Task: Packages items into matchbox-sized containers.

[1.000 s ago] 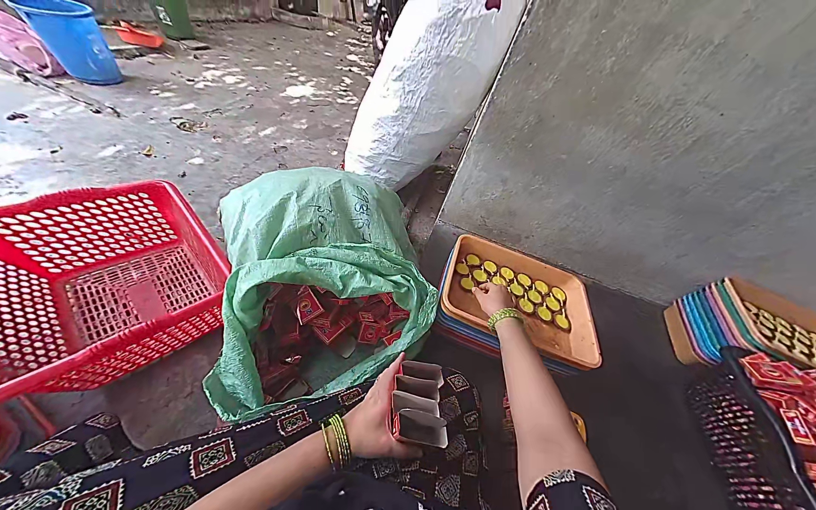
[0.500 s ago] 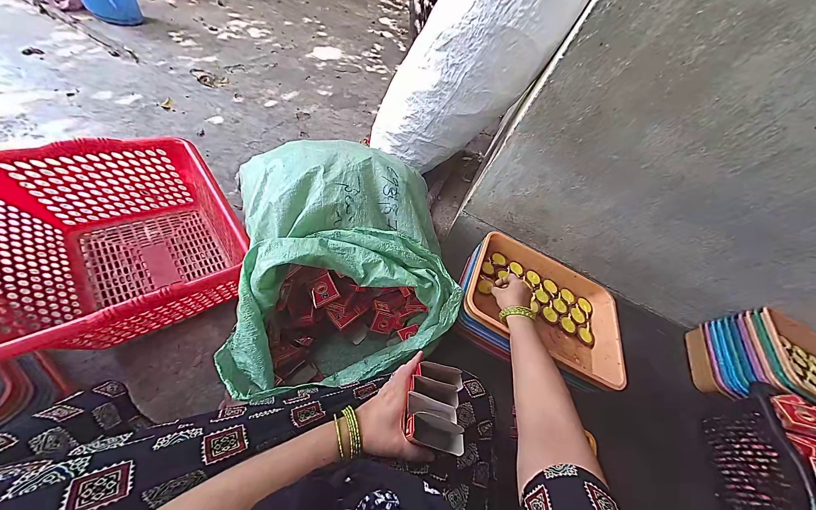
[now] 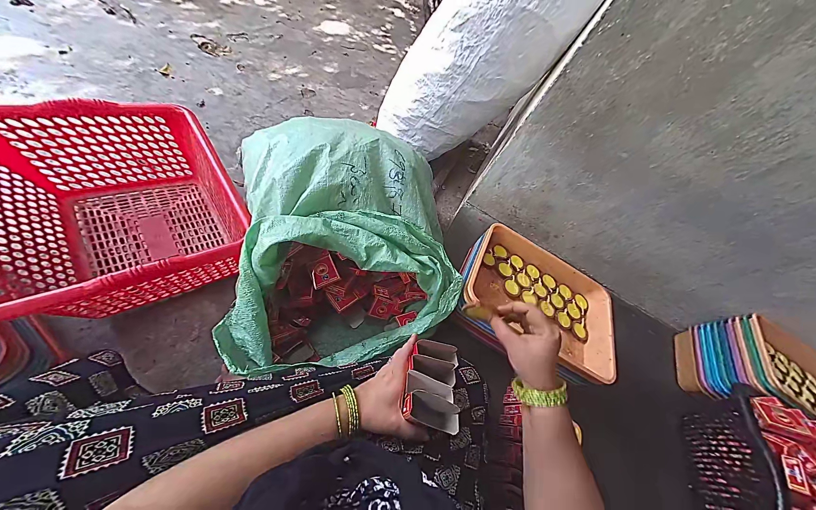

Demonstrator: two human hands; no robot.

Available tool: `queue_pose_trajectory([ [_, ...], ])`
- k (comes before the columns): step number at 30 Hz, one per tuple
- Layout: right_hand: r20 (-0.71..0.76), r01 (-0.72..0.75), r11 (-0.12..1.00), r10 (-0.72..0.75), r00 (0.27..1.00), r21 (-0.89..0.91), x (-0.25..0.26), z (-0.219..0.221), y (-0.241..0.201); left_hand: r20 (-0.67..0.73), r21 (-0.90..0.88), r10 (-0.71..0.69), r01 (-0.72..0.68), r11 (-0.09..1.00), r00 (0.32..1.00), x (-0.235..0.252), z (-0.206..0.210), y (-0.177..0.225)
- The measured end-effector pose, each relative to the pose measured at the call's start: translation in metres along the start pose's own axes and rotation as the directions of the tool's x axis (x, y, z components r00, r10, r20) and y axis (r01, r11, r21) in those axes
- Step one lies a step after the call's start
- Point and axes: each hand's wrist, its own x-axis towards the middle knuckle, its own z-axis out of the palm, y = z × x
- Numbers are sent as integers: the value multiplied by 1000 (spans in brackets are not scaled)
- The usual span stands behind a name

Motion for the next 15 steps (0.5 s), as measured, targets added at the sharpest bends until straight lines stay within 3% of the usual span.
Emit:
queue_pose_trajectory([
  [2, 84, 65, 995, -72, 994, 76, -22, 1, -27, 1, 2, 4, -4, 1000, 1000, 1, 0, -1],
  [6, 232, 130, 987, -105, 967, -95, -43, 12, -39, 17, 13, -15, 14, 1000, 1000, 0, 1, -3],
  [9, 297, 52, 998, -43, 954, -24, -36, 10, -29, -3, -12, 9, -9, 1000, 1000, -1, 3, -6],
  [11, 236, -62, 997, 69, 969, -35, -18, 1, -13, -3, -19, -8, 8, 1000, 1000, -1, 3, -4],
  [12, 168, -144, 982, 163, 972, -124, -6, -4, 2, 3, -20, -16, 16, 1000, 1000, -1, 3, -4],
  [14, 34, -344, 853, 387, 921, -393, 23, -12, 47, 17, -15, -40, 40, 999, 999, -1, 1, 0],
  [15, 1, -441, 738, 513, 858, -510, 38, -15, 72, 18, -14, -40, 41, 999, 999, -1, 1, 0],
])
